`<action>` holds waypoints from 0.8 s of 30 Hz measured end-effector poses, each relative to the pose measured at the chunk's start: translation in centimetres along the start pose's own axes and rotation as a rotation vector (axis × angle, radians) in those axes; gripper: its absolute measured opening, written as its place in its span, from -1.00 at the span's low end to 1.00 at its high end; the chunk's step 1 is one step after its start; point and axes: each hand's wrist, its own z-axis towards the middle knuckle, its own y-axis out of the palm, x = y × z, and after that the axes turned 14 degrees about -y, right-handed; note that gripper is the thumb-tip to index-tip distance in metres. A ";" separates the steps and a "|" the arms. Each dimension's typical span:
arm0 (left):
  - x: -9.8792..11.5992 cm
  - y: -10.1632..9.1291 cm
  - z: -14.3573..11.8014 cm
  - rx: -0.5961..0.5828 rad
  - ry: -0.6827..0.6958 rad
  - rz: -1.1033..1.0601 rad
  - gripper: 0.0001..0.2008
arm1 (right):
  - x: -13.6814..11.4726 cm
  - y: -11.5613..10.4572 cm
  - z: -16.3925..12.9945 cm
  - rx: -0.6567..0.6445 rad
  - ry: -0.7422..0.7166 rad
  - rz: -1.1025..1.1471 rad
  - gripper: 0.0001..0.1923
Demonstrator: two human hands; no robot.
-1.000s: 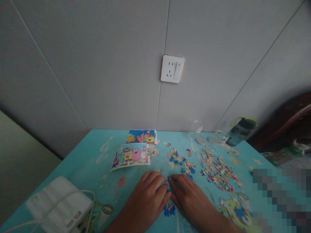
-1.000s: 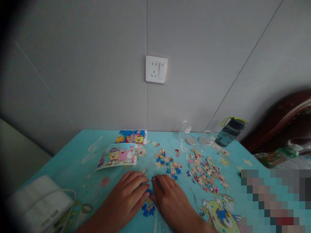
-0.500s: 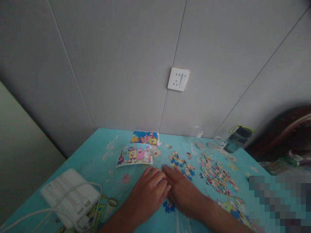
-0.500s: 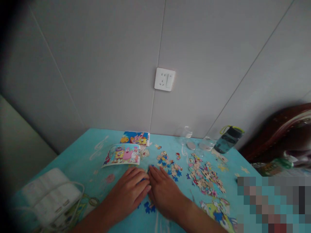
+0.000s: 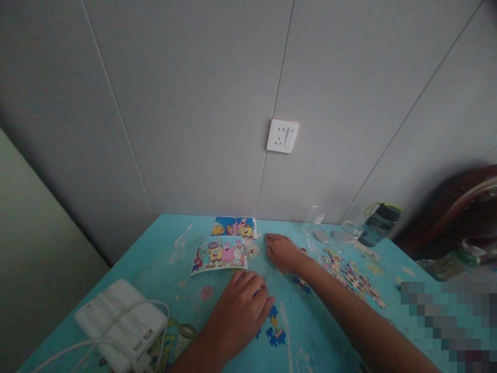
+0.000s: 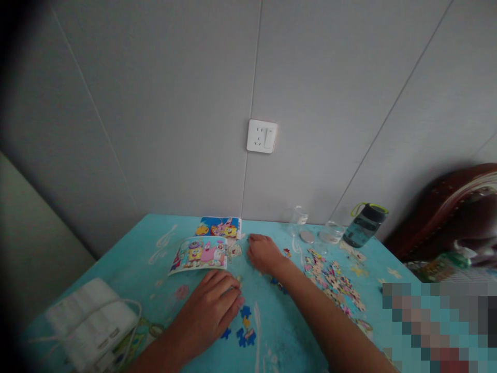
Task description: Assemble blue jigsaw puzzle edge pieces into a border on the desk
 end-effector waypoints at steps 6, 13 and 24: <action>-0.2 -0.1 0.2 -0.011 -0.015 0.023 -0.83 | 2.4 -1.0 -2.7 0.118 0.040 0.050 -0.56; -0.6 0.6 -0.1 -0.048 -0.028 0.034 -0.84 | 2.1 -0.4 -6.7 0.211 0.047 0.111 -0.64; -0.8 1.5 -0.2 -0.086 0.001 -0.033 -0.84 | -2.1 0.5 -10.8 0.285 0.067 0.195 -0.73</action>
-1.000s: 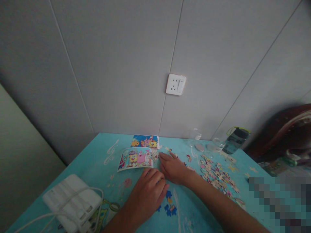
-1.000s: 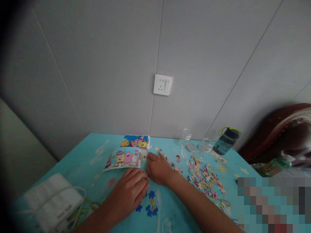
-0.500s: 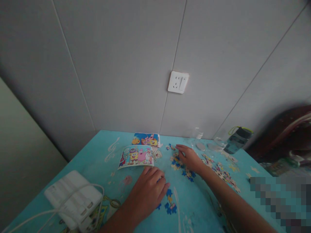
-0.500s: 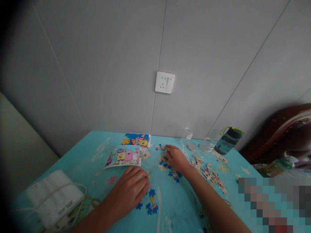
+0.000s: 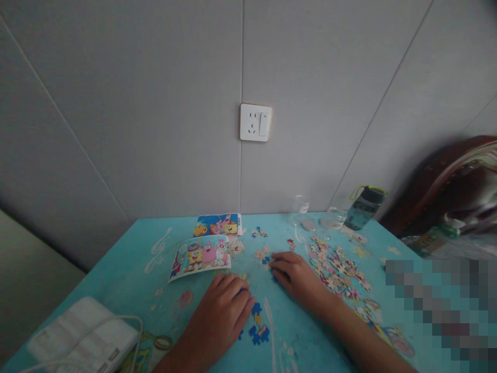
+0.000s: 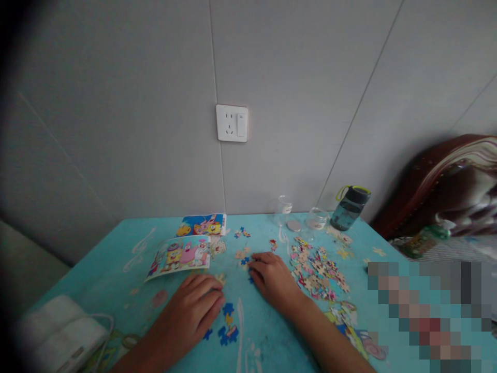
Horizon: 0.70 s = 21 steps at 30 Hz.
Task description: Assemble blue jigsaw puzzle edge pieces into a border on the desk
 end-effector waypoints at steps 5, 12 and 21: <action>-0.2 0.1 -0.2 0.010 0.014 -0.030 -0.86 | 0.6 -0.8 -0.1 -0.017 0.068 0.090 -0.82; 0.9 -0.1 0.0 -0.041 0.010 -0.021 -0.86 | 0.0 -1.0 -0.3 0.047 0.215 0.259 -0.91; 0.9 0.3 -0.1 -0.080 -0.118 -0.114 -0.75 | -0.9 -1.8 0.3 0.266 0.457 0.742 -0.77</action>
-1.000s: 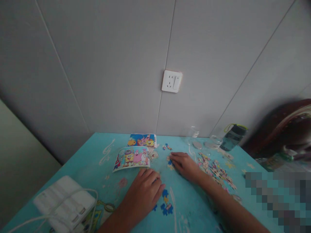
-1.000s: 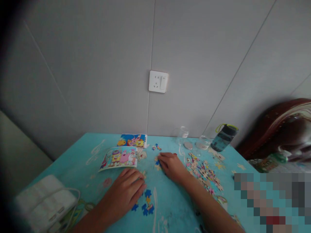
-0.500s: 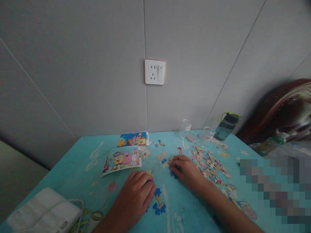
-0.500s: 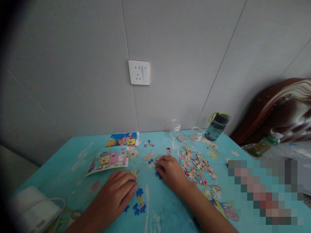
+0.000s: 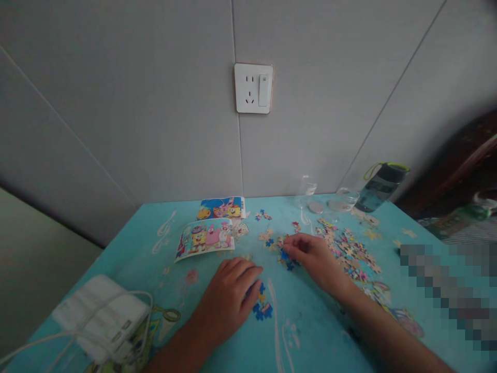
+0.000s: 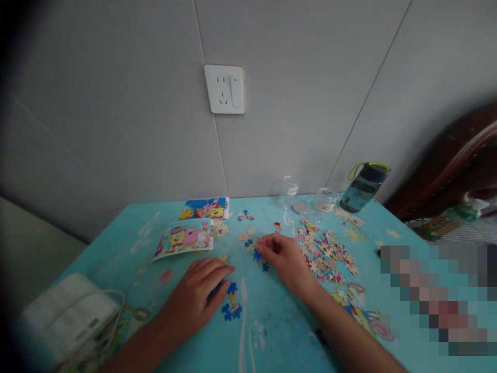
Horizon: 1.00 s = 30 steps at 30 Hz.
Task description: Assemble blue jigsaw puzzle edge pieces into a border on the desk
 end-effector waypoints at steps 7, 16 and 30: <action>2.3 0.2 -0.2 -0.049 -0.316 -0.494 -0.69 | -2.2 2.5 -1.7 -0.041 0.091 0.246 -0.75; 2.5 0.3 -0.1 -0.137 -0.515 -0.793 -0.82 | -2.9 3.4 -2.1 -0.071 0.147 0.236 -0.71; 2.5 0.3 0.0 -0.143 -0.606 -0.933 -0.78 | -2.9 3.1 -2.2 -0.125 0.111 0.165 -0.72</action>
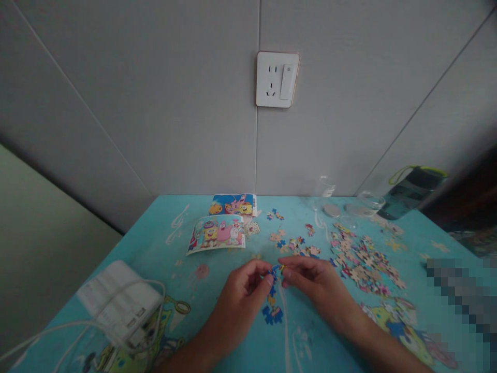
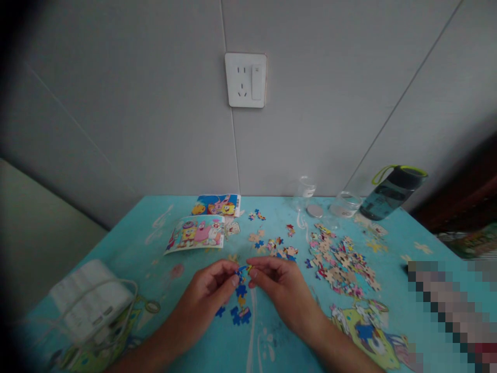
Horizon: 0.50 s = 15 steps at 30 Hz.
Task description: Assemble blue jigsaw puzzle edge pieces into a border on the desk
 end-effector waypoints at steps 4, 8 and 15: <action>-0.5 0.0 0.0 -0.001 0.006 0.000 -0.76 | 0.5 0.0 -0.2 0.017 -0.046 -0.098 -0.77; -0.6 -0.1 -0.1 -0.019 0.006 0.040 -0.73 | 0.6 0.1 -0.3 0.013 -0.055 -0.086 -0.76; -0.1 -0.1 -0.3 -0.036 0.017 0.063 -0.73 | 0.3 0.3 -0.3 0.030 0.050 0.093 -0.69</action>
